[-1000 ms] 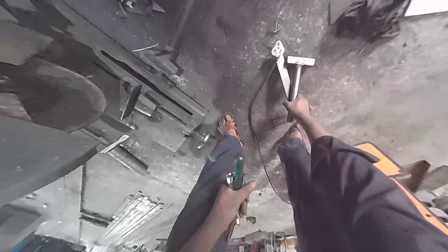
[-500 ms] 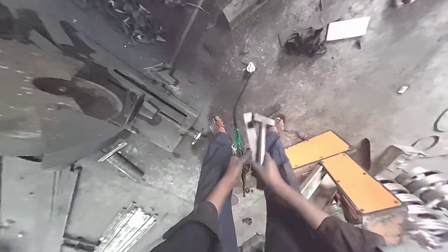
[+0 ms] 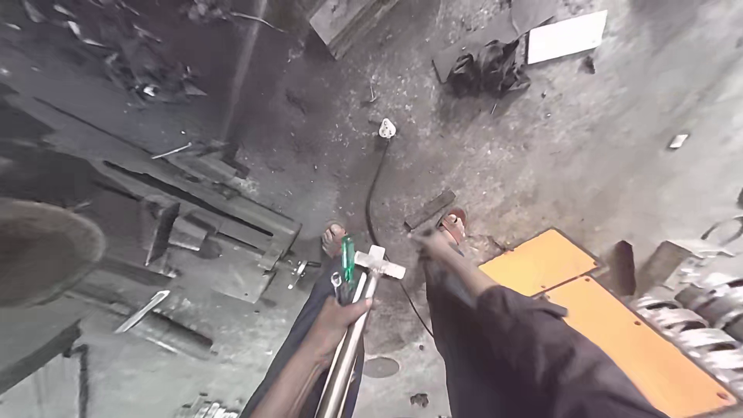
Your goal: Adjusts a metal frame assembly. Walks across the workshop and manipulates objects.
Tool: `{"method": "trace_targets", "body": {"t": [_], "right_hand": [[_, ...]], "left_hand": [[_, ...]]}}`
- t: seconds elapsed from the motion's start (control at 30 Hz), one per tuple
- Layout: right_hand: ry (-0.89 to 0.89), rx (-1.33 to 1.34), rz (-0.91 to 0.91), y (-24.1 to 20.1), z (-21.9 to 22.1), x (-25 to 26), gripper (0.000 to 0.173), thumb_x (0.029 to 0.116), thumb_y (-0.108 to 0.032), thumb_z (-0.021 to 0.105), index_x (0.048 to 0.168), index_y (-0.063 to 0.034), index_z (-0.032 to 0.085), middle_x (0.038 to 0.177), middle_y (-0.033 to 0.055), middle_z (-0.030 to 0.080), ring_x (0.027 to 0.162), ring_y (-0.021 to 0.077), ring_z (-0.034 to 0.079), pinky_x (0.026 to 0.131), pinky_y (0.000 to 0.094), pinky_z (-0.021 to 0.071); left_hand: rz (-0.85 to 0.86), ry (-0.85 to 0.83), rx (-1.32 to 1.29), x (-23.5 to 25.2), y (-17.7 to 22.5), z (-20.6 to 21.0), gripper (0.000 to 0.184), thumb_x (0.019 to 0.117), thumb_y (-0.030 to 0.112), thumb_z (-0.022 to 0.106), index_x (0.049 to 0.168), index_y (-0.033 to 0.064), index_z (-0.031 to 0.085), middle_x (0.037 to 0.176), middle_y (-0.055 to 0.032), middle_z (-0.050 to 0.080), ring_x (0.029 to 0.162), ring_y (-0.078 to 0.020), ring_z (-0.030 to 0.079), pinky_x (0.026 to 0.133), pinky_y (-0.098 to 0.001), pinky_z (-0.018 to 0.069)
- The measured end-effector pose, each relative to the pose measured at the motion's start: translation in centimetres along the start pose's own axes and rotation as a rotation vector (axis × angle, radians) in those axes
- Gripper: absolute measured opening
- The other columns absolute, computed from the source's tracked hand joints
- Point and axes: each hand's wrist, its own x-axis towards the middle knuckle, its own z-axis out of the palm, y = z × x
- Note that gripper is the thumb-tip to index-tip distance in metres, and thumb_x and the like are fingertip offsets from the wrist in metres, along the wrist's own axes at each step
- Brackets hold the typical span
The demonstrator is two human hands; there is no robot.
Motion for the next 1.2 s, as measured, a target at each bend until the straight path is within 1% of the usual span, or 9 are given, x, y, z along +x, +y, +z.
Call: {"method": "trace_targets", "body": {"t": [0.13,0.27,0.37,0.43,0.53,0.73,0.87,1.0,1.2], "right_hand": [[0.566,0.015,0.175,-2.5,-1.5,9.5,0.09,0.0926,-0.055,0.071,0.149,0.0064,0.036,0.141,0.0264,0.056,0.128,0.0336,0.06,0.106,0.047,0.0499],[0.685,0.026,0.262,-2.6,-1.2,9.8,0.09,0.088,-0.055,0.075,0.147,0.003,0.041,0.137,0.0242,0.06,0.126,0.0337,0.062,0.104,0.0498,0.0513],[0.577,0.084,0.093,-2.3,-1.2,9.2,0.089,0.0824,-0.044,0.083,0.146,0.0006,0.04,0.128,0.0244,0.063,0.115,0.0343,0.066,0.096,0.0522,0.0547],[0.419,0.15,-0.054,-1.4,-1.5,5.6,0.082,0.0835,-0.031,0.082,0.145,-0.0002,0.038,0.12,0.0227,0.063,0.1,0.0295,0.069,0.084,0.0469,0.0593],[0.185,-0.002,-0.198,-1.8,-2.6,-3.1,0.072,0.0901,-0.022,0.076,0.149,-0.0027,0.039,0.125,0.0237,0.062,0.107,0.0304,0.065,0.092,0.049,0.0553],[0.184,-0.62,-0.287,2.3,-4.9,-24.8,0.067,0.0894,-0.024,0.069,0.151,-0.0137,0.044,0.13,0.023,0.064,0.117,0.0415,0.065,0.096,0.0651,0.0526],[0.286,-0.649,-0.127,11.6,-5.5,-38.5,0.052,0.0922,-0.036,0.064,0.138,-0.0122,0.054,0.116,0.0219,0.07,0.108,0.0435,0.069,0.086,0.0674,0.0543],[0.398,-0.442,0.022,25.4,-0.8,-47.5,0.055,0.0965,-0.044,0.061,0.137,-0.0062,0.058,0.126,0.0233,0.067,0.119,0.0421,0.065,0.096,0.0656,0.0515],[0.504,0.228,0.247,47.8,20.5,-49.2,0.052,0.0945,-0.035,0.068,0.133,-0.0003,0.06,0.122,0.0261,0.068,0.116,0.0419,0.067,0.097,0.0629,0.0526]], "left_hand": [[0.061,-0.041,0.028,-0.5,0.5,-2.8,0.049,0.0719,0.024,0.087,0.106,-0.0009,0.063,0.08,-0.0152,0.071,0.057,-0.0201,0.067,0.053,-0.0326,0.0583],[0.102,-0.168,-0.058,-0.9,0.9,-4.2,0.049,0.0735,0.021,0.089,0.111,0.0027,0.064,0.088,-0.016,0.072,0.058,-0.0186,0.066,0.054,-0.0309,0.0581],[0.098,-0.243,-0.111,-1.4,1.2,-4.9,0.047,0.072,0.025,0.092,0.108,0.0045,0.069,0.086,-0.0136,0.072,0.059,-0.0158,0.066,0.055,-0.0291,0.0585],[0.069,-0.297,-0.156,-2.6,0.5,-4.7,0.048,0.0706,0.028,0.093,0.105,0.0039,0.07,0.083,-0.0125,0.072,0.058,-0.0143,0.066,0.055,-0.0278,0.058],[0.111,-0.435,-0.2,-5.7,0.3,-3.7,0.046,0.0733,0.031,0.091,0.105,0.0056,0.071,0.082,-0.0104,0.071,0.059,-0.0133,0.065,0.056,-0.0271,0.0573],[0.398,-0.615,-0.054,-22.2,3.7,0.2,0.041,0.078,0.041,0.087,0.11,0.0186,0.075,0.084,-0.0017,0.075,0.066,-0.0086,0.069,0.062,-0.0254,0.0592],[0.769,-0.568,0.285,-34.9,7.7,3.0,0.041,0.0734,0.049,0.087,0.11,0.0344,0.075,0.097,0.0127,0.077,0.084,0.0014,0.072,0.076,-0.0208,0.0609],[0.81,-0.847,0.341,-42.2,11.4,4.9,0.048,0.0729,0.033,0.091,0.117,0.0252,0.074,0.101,0.0019,0.077,0.086,-0.0084,0.074,0.077,-0.0279,0.0629],[0.68,-0.607,0.587,-48.3,9.3,5.2,0.062,0.0588,0.034,0.095,0.106,0.0115,0.061,0.071,-0.0022,0.068,0.054,-0.011,0.064,0.05,-0.0281,0.0569]]}}
